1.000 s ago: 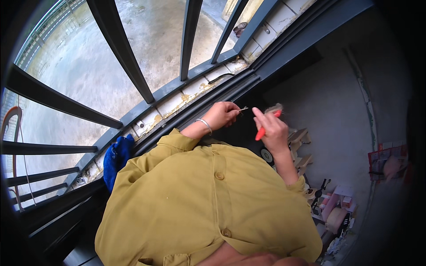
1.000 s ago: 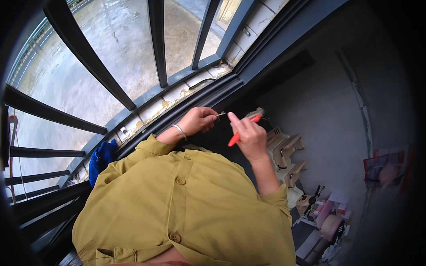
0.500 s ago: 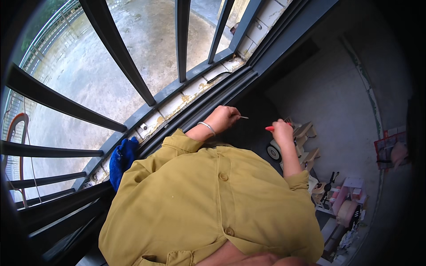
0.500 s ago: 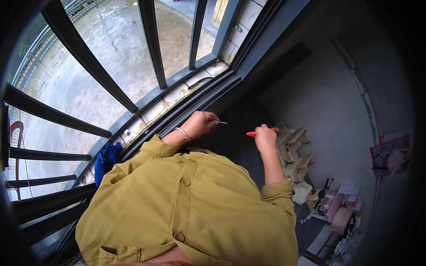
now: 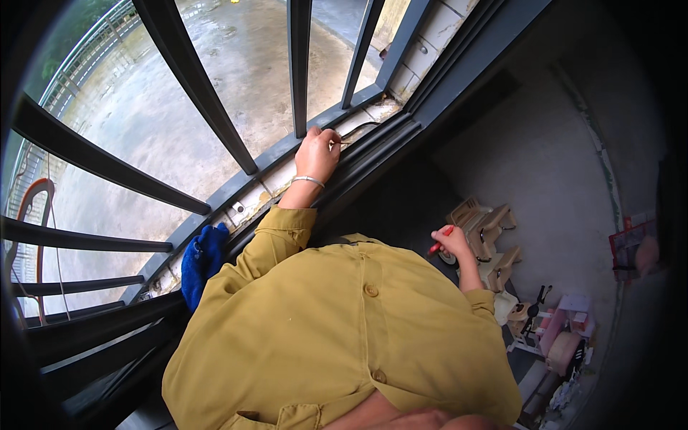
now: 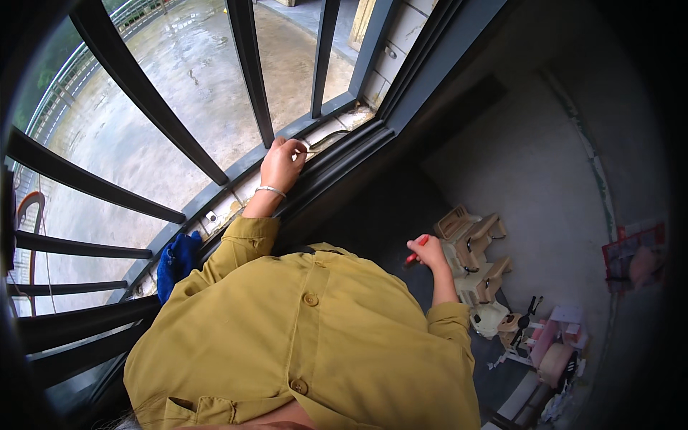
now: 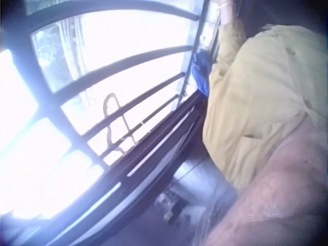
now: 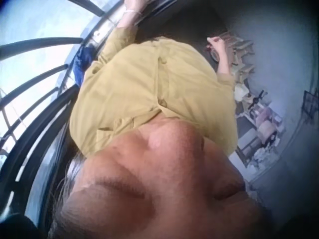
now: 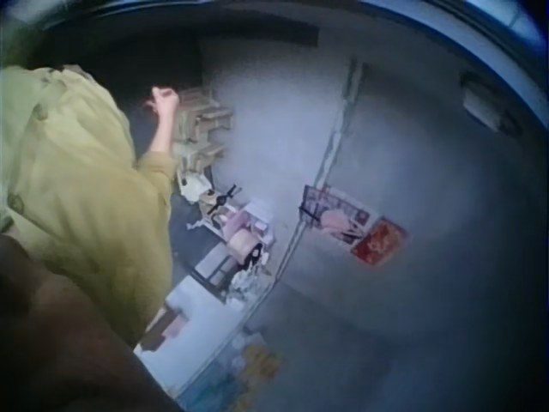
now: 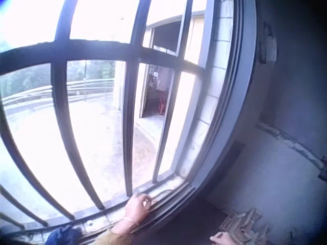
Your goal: The person scrapes debris from a window frame using a red brush and a metal scraper, then wipes the frame with a blue cloth. The task is performed on a large window with metal bars in a room with a concrete floor.
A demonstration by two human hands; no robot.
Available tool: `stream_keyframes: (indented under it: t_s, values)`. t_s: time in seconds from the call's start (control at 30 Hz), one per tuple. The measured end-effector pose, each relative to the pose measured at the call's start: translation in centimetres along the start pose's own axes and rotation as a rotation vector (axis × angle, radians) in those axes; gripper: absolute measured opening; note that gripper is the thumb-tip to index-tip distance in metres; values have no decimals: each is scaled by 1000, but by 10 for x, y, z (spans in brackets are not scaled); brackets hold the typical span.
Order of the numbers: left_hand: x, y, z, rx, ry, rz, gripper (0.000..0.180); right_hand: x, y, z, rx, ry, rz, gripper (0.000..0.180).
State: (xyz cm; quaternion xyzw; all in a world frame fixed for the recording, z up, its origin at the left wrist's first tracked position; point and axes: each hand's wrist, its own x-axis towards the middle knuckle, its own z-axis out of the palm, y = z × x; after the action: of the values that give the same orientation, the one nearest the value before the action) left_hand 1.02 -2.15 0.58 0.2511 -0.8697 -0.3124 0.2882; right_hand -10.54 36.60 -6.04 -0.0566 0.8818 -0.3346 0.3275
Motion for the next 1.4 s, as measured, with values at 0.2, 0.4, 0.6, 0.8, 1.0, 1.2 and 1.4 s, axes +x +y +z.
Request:
stream_keyframes:
  t_s: [0.2, 0.4, 0.6, 0.8, 1.0, 1.2, 1.4]
  values:
    - [-3, 7, -6, 120, -6, 7, 16, -10, 32, 14, -389, 249, -272, 13]
    - [-26, 41, 3, -360, -315, 103, 28, -63, -110, 2, -169, 702, -1026, 8]
    - [-47, 69, -2, -1321, -1000, -483, 53, -73, -194, 44, -247, 425, -1525, 20]
    - [-48, 37, 12, -1632, -961, -644, 44, -57, -208, 71, -467, 320, -1675, 19]
    - [-44, 41, 7, -1782, -752, -520, 41, -46, -223, 66, -688, 180, -1756, 28]
    - [-31, 28, 0, -1901, -313, -594, 36, -20, -242, 41, -667, 441, -1540, 27]
    - [-29, 28, -1, -1881, -305, -714, 33, 38, -296, 75, -707, 275, -1279, 16]
